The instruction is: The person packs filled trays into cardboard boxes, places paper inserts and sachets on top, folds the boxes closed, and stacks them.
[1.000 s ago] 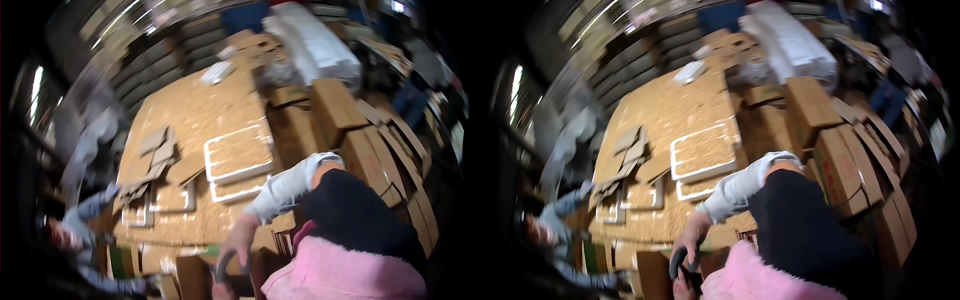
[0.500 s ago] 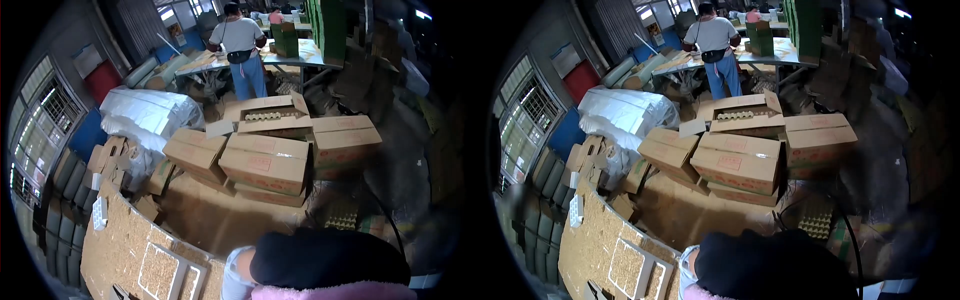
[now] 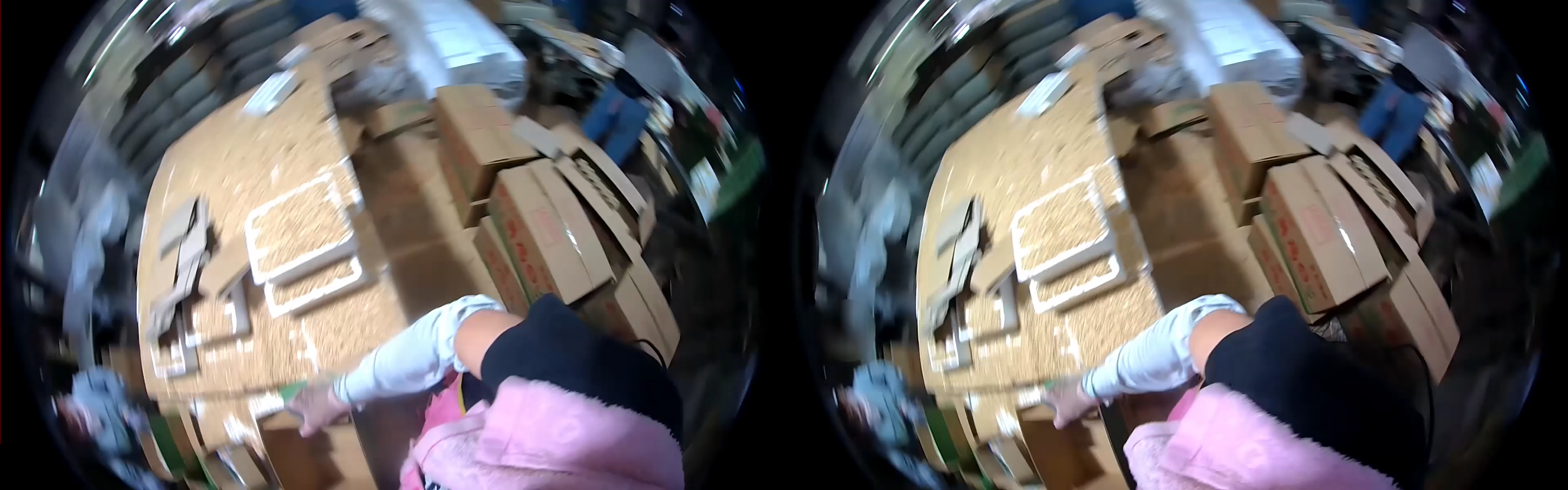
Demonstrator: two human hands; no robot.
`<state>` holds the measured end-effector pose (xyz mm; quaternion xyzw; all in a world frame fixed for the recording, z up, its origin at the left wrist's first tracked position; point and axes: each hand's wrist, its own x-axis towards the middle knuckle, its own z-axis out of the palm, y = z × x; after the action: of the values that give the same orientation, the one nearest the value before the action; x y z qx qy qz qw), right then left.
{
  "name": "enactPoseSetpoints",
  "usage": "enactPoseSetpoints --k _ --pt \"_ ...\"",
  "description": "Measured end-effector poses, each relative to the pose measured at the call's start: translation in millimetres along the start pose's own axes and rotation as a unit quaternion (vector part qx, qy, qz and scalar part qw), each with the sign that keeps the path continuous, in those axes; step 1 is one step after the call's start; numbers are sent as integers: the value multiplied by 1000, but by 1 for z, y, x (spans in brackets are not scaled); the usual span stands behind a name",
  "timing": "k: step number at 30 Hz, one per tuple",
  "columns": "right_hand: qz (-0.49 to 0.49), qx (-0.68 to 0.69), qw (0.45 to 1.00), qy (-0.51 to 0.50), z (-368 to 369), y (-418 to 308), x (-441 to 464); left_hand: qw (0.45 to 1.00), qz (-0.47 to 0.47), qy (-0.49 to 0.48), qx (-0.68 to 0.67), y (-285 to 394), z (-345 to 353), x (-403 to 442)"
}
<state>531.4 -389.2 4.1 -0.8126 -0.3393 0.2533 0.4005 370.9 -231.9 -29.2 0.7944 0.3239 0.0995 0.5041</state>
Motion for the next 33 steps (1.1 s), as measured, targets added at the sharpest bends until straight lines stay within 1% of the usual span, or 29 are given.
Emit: enactPoseSetpoints --k 1,2,3,4,5,6,7,8,9,10,13,14,15,17,19,21,23,25,26,27,28,29,30,31,32,33 --pt "-30 -6 999 -11 5 10 10 998 -31 45 -10 -5 -16 -12" --pt "-39 -4 998 -57 -30 6 6 995 -54 83 -13 -10 -29 -23" --pt "-129 3 988 87 -51 25 0 990 -67 119 -15 -13 -38 -25" --pt "-162 -67 947 268 -76 64 6 985 -78 151 -20 -15 -44 -24" --pt "-65 -80 918 382 -117 106 5 980 -93 176 -16 -19 -46 -23" --pt "11 -151 854 498 -166 131 -15 975 -102 195 -12 -20 -50 -22" --pt "181 -241 783 545 -200 156 -26 971 -113 209 -10 -20 -50 -22" --pt "382 -221 740 507 -223 193 -27 967 -124 224 -11 -20 -49 -23" --pt "399 64 751 523 -230 251 -17 962 -135 235 -12 -19 -48 -25" --pt "147 469 755 433 -229 260 -17 959 -144 245 -11 -18 -45 -25" --pt "91 510 760 392 -214 297 5 950 -157 270 -8 -16 -45 -26" --pt "70 483 768 413 -217 242 -2 949 -158 274 -8 -19 -46 -27" --pt "81 439 745 495 -214 251 8 950 -155 269 -11 -22 -48 -26" --pt "82 420 739 520 -213 258 8 954 -149 257 -40 -29 -55 -32" --pt "70 414 740 525 -212 223 -7 956 -135 224 -131 -10 -49 -37" --pt "24 575 730 369 -215 196 -27 959 -86 253 -90 -15 -46 -41" --pt "-6 531 798 285 -204 150 -41 962 -74 230 -124 -21 -46 -37" --pt "34 607 770 193 -189 89 -34 972 -31 223 -63 -33 -47 -27" --pt "3 530 830 173 -181 67 -31 977 -15 208 -47 -20 -49 -22" --pt "-67 260 952 150 -168 54 -19 981 4 190 -33 -14 -50 -11" --pt "-19 533 844 66 -153 -6 -16 983 -12 184 -20 -6 -49 4" --pt "46 599 799 2 -133 -19 2 984 -27 177 -6 2 -47 19" --pt "82 655 748 -70 -111 -34 18 985 -40 168 8 7 -45 33" --pt "94 640 757 -97 -92 -59 19 987 -46 156 -6 7 -44 38" --pt "-23 546 831 -104 -65 -51 27 988 -41 141 -52 3 -45 44" --pt "-35 519 847 -113 -55 -53 27 982 -33 122 -138 -3 -47 44"
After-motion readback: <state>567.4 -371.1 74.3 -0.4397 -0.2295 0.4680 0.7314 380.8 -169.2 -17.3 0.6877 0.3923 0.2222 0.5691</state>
